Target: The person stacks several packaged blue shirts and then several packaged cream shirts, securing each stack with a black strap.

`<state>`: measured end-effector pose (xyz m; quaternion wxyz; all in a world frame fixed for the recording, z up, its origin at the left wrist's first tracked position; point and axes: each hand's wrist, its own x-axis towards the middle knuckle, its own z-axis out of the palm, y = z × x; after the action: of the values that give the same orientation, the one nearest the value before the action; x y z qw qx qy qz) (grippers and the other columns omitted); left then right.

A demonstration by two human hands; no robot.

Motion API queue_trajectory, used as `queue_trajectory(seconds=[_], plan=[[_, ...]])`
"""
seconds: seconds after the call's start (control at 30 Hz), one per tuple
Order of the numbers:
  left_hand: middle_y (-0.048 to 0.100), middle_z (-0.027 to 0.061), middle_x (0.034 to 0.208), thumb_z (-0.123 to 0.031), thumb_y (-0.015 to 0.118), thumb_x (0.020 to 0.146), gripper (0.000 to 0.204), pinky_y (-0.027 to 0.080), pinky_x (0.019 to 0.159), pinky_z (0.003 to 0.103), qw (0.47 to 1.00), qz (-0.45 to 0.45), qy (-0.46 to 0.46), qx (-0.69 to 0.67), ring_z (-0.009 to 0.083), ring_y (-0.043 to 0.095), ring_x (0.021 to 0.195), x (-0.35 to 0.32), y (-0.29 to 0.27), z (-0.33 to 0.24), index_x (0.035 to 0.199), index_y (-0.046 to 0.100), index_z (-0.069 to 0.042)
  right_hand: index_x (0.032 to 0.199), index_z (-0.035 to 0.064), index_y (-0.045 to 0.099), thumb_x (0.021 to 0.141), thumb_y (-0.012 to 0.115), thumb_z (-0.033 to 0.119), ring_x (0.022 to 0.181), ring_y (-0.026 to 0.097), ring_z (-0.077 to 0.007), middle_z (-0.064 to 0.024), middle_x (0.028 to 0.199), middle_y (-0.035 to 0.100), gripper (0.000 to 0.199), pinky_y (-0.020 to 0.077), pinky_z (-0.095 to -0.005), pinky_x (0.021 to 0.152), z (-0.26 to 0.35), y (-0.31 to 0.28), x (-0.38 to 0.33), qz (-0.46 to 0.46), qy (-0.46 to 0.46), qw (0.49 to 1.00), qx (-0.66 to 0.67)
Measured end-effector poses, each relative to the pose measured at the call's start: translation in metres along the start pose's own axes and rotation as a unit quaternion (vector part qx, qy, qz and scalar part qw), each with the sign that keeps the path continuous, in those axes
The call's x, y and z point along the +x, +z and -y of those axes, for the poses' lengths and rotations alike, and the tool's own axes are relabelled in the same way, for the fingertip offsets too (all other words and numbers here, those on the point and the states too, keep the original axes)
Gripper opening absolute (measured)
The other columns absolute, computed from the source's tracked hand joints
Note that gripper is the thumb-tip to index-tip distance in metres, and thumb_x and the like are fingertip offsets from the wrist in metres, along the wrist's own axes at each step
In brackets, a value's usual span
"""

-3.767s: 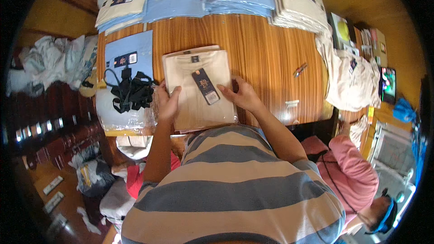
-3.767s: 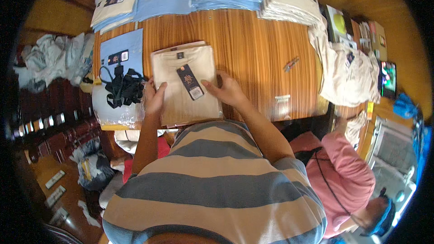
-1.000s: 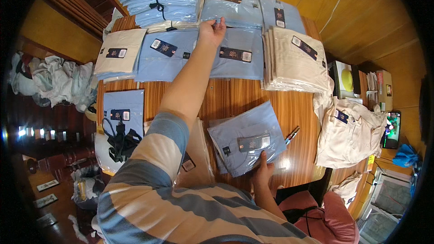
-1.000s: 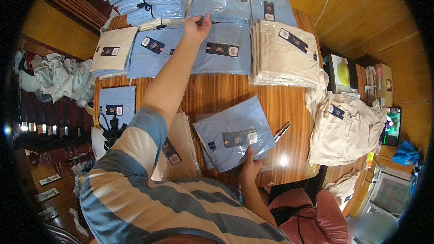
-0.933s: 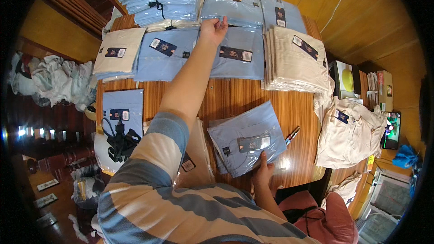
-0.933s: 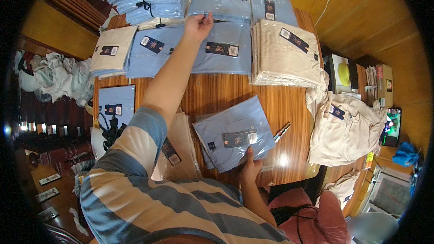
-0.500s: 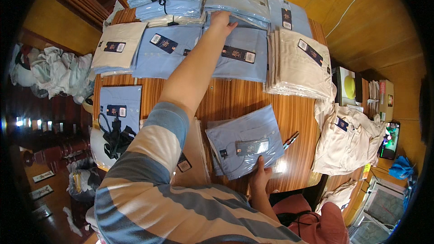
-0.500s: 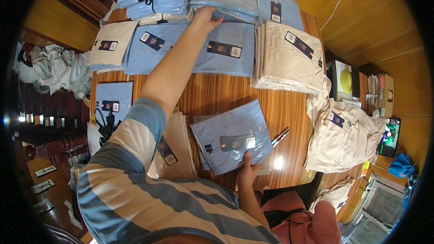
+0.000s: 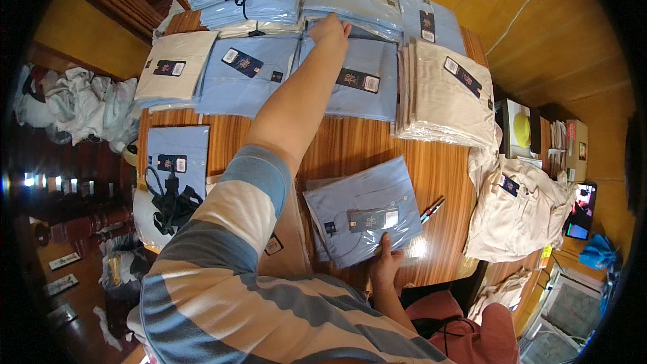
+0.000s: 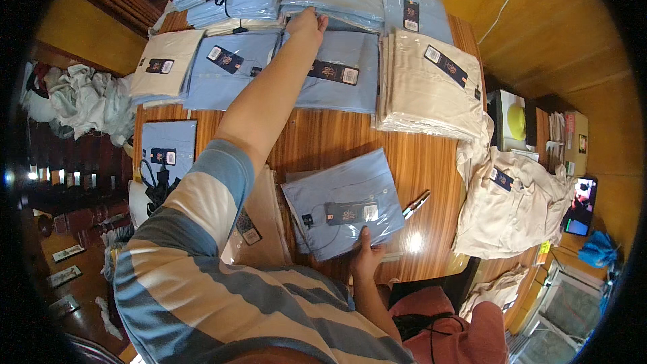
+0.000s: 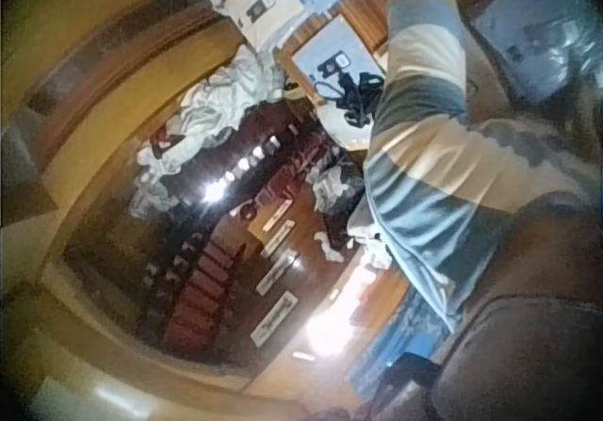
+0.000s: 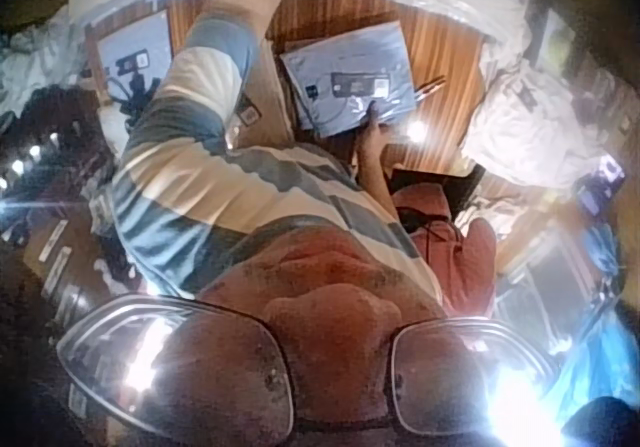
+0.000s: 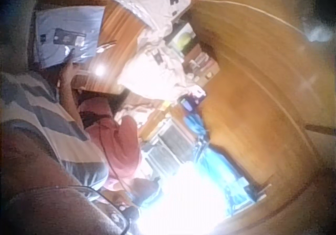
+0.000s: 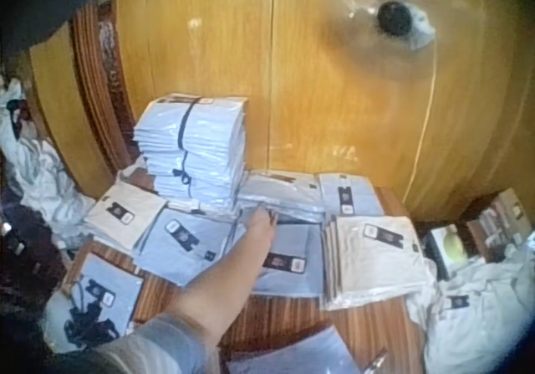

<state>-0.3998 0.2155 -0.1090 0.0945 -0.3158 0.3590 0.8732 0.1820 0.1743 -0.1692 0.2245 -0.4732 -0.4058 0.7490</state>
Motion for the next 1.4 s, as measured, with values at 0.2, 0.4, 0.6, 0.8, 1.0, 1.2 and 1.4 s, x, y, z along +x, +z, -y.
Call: queue_trajectory(seconds=[0.2, 0.4, 0.6, 0.8, 1.0, 1.2, 1.4], plan=[[0.067, 0.0131, 0.112, -0.017, 0.073, 0.1, 0.028, 0.063, 0.071, 0.037, 0.991, 0.037, 0.109, 0.066, 0.0248, 0.068, 0.087, 0.016, -0.004, 0.007, 0.12, 0.063, -0.001, 0.122, -0.0032, 0.065, 0.099, 0.077, 0.018, 0.098, 0.064, -0.0169, -0.0083, 0.114, 0.07, 0.034, 0.0502, -0.0331, 0.091, 0.006, 0.003, -0.001, 0.001, -0.008, 0.999, -0.033], [0.068, 0.0134, 0.095, -0.013, 0.078, 0.095, 0.032, 0.063, 0.063, 0.039, 0.999, -0.043, 0.034, -0.005, 0.0297, 0.069, 0.083, 0.011, 0.008, 0.017, 0.115, 0.06, 0.003, 0.099, 0.0058, 0.065, 0.1, 0.076, 0.02, 0.069, 0.052, -0.008, 0.0027, 0.084, 0.062, 0.018, 0.0397, -0.0269, 0.062, -0.006, -0.005, 0.007, -0.02, -0.018, 0.998, -0.05], [0.069, 0.0168, 0.098, -0.008, 0.081, 0.092, 0.034, 0.064, 0.06, 0.036, 0.997, -0.022, 0.061, -0.031, 0.0269, 0.069, 0.073, 0.016, 0.009, 0.011, 0.114, 0.059, 0.007, 0.093, 0.0074, 0.064, 0.1, 0.075, 0.02, 0.065, 0.05, -0.0086, 0.0026, 0.079, 0.06, 0.018, 0.0382, -0.0268, 0.06, -0.009, -0.003, 0.009, -0.014, -0.028, 0.999, -0.034], [0.069, 0.0175, 0.097, -0.01, 0.081, 0.093, 0.03, 0.066, 0.062, 0.037, 0.99, 0.029, 0.13, 0.041, 0.0245, 0.069, 0.073, -0.014, -0.005, 0.002, 0.106, 0.061, 0.008, 0.091, 0.0082, 0.064, 0.1, 0.075, 0.019, 0.063, 0.049, -0.0085, 0.0029, 0.076, 0.059, 0.018, 0.0372, -0.0267, 0.059, -0.006, -0.003, 0.006, -0.02, -0.012, 0.999, -0.049], [0.068, 0.0146, 0.099, -0.01, 0.08, 0.094, 0.033, 0.065, 0.075, 0.039, 0.984, 0.065, 0.156, 0.059, 0.0233, 0.067, 0.081, -0.087, -0.052, -0.014, 0.112, 0.058, 0.007, 0.128, -0.0041, 0.062, 0.1, 0.075, 0.016, 0.106, 0.063, -0.0175, -0.0097, 0.123, 0.068, 0.036, 0.0497, -0.0331, 0.095, -0.015, -0.017, 0.011, 0.018, 0.018, 0.999, -0.027], [0.071, 0.008, 0.101, -0.01, 0.078, 0.095, 0.024, 0.057, 0.077, 0.03, 0.963, 0.148, 0.211, 0.076, 0.0153, 0.068, 0.088, -0.197, -0.126, -0.055, 0.113, 0.065, -0.001, 0.137, -0.0011, 0.057, 0.102, 0.07, 0.011, 0.116, 0.066, -0.0224, -0.0118, 0.13, 0.068, 0.04, 0.0506, -0.0394, 0.104, 0.017, 0.0, 0.007, 0.053, 0.034, 0.996, 0.069], [0.075, 0.0063, 0.109, -0.007, 0.078, 0.094, 0.027, 0.054, 0.084, 0.027, 0.92, 0.257, 0.257, 0.147, 0.0119, 0.07, 0.094, -0.29, -0.237, -0.168, 0.12, 0.07, -0.002, 0.134, -0.0035, 0.061, 0.096, 0.076, 0.014, 0.104, 0.069, -0.0218, -0.0124, 0.121, 0.071, 0.045, 0.0544, -0.0382, 0.094, 0.131, 0.045, -0.023, 0.071, -0.109, 0.991, -0.018]])
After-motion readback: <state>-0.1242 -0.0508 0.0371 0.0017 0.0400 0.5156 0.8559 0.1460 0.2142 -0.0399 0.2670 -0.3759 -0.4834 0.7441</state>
